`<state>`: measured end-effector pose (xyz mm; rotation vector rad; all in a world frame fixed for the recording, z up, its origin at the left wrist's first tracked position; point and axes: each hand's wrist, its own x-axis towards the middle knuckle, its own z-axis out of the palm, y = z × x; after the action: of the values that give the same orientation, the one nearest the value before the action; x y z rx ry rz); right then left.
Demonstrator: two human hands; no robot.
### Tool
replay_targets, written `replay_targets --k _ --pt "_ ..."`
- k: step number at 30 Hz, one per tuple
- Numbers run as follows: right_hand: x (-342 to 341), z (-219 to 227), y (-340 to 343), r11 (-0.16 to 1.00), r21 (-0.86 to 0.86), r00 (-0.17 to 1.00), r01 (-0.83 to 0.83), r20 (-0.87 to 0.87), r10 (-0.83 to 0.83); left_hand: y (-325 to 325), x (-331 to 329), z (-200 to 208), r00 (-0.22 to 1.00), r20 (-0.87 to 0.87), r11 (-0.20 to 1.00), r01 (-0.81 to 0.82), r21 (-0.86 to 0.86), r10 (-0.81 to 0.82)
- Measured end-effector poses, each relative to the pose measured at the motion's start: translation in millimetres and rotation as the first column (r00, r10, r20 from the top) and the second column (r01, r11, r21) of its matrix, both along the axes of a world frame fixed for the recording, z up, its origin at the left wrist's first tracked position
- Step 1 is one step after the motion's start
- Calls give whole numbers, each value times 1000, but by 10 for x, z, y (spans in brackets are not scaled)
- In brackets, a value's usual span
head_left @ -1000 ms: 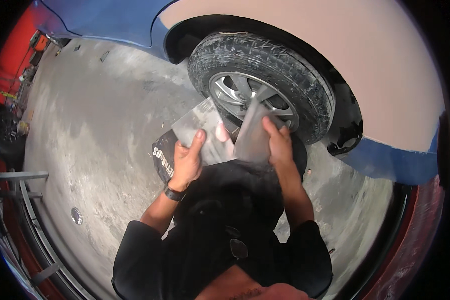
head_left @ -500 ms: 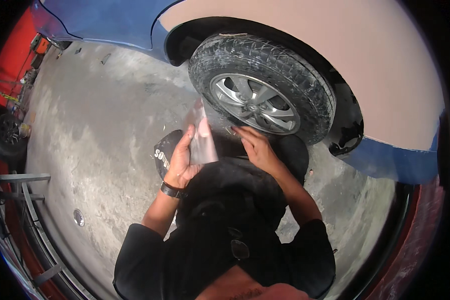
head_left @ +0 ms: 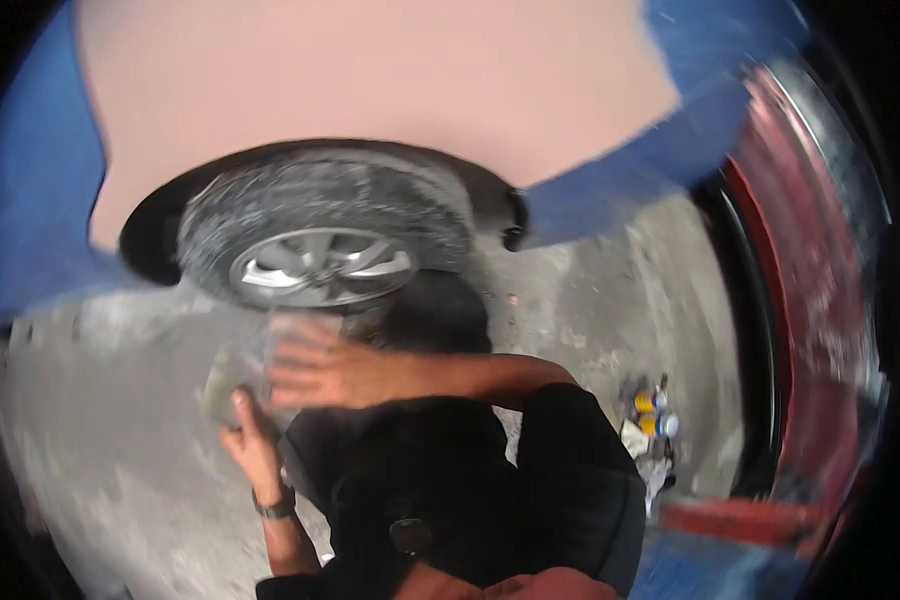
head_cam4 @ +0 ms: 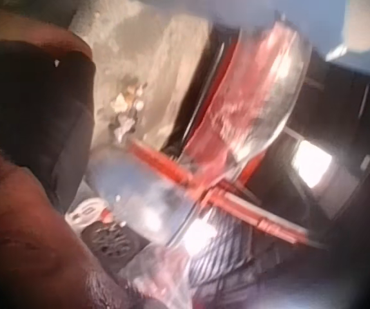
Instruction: The person prepares body filler on a mixing board using a spreader, then applies the filler to a damaged section of a car's wheel arch while sitting on the floor.
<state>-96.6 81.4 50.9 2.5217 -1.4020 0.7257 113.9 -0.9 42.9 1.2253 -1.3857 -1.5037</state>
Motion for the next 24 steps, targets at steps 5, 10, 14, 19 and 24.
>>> replay_targets --k 5,10,14,19,24 --pt "35 -43 354 988 116 994 -102 50 97 -117 -90 28 983 -15 982 -184 -32 183" --pt "-56 443 155 970 145 828 -195 554 84 -335 -34 296 856 -489 977 -80 195 168" --pt "144 752 26 966 -185 733 -180 630 257 -207 -228 217 776 -623 921 169 351 95" --pt "91 622 -21 994 69 941 81 325 -99 -103 -265 470 689 -713 972 56 228 128" --pt "-114 205 103 937 237 967 256 -73 -245 -90 26 489 828 -537 987 -145 71 161"
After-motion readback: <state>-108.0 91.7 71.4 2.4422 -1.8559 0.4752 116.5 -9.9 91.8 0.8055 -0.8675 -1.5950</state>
